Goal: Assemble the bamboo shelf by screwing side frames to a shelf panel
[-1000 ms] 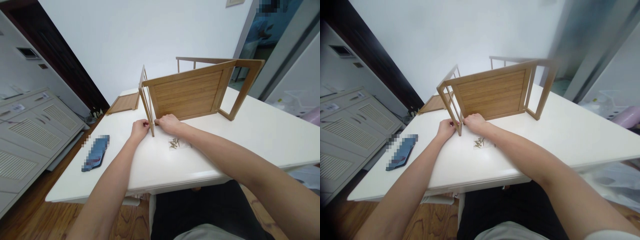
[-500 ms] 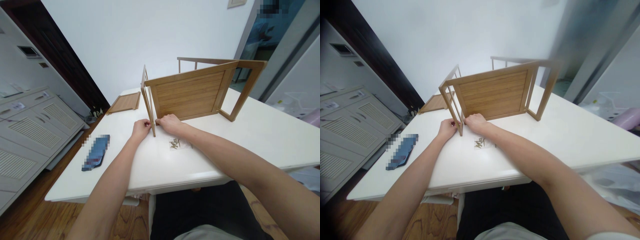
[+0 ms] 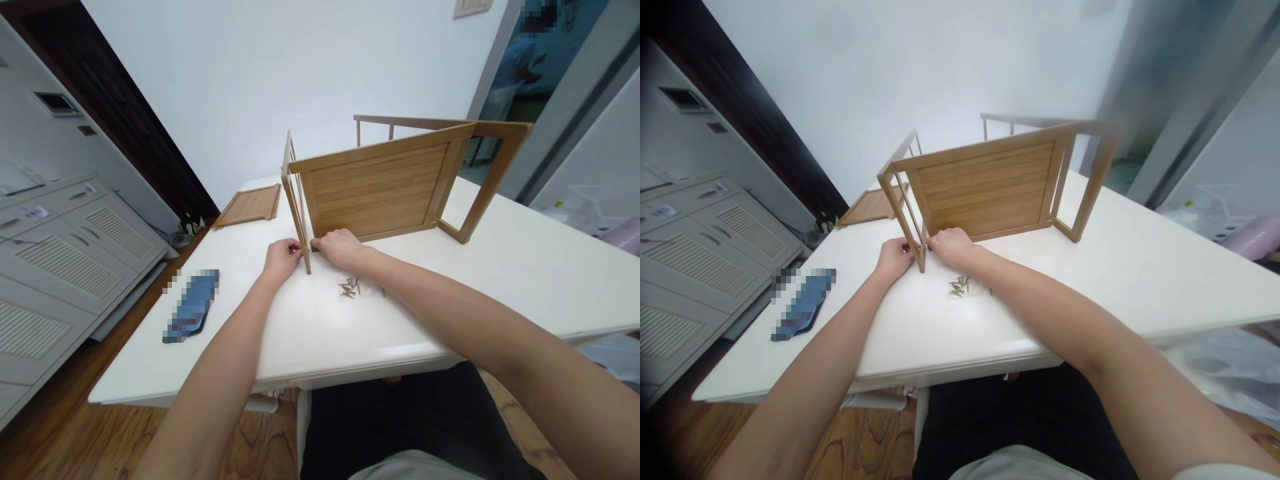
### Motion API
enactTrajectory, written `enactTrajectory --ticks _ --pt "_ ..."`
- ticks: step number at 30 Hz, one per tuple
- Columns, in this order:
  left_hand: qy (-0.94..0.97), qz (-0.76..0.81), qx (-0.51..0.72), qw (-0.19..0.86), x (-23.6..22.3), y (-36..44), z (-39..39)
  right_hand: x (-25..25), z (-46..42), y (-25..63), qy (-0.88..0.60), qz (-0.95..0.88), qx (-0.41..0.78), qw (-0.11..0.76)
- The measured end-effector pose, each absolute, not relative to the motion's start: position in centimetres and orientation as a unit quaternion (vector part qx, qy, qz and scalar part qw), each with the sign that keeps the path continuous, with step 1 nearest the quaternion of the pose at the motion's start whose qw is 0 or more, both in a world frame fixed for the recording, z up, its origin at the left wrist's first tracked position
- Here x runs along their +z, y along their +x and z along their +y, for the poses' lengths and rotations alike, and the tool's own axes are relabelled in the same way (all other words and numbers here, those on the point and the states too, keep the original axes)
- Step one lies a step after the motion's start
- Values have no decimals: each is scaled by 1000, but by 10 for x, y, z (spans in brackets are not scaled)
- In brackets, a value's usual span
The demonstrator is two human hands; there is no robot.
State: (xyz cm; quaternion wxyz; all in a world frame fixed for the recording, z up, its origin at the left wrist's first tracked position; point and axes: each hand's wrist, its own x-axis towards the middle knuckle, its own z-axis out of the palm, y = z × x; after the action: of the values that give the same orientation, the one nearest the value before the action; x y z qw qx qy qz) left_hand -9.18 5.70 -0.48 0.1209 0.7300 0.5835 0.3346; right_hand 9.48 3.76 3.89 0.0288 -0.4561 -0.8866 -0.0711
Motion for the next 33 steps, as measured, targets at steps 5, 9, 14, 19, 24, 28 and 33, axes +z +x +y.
enactTrajectory --ticks 5,9,14,19,24,28,33 --pt "734 580 333 121 -7 -92 58 39 37 95 -457 -886 -68 26" --pt "733 590 320 111 -6 -90 58 39 37 95 -457 -886 -72 23" --pt "725 614 295 99 -1 -84 54 37 38 95 -452 -888 -81 20" --pt "728 609 298 100 3 -80 49 36 38 96 -447 -890 -81 25" --pt "725 602 314 113 1 -82 49 36 38 96 -453 -888 -73 29" --pt "719 591 338 139 -2 -85 52 36 39 97 -456 -887 -66 30" --pt "712 597 345 134 -3 -84 53 37 38 97 -459 -886 -58 31"
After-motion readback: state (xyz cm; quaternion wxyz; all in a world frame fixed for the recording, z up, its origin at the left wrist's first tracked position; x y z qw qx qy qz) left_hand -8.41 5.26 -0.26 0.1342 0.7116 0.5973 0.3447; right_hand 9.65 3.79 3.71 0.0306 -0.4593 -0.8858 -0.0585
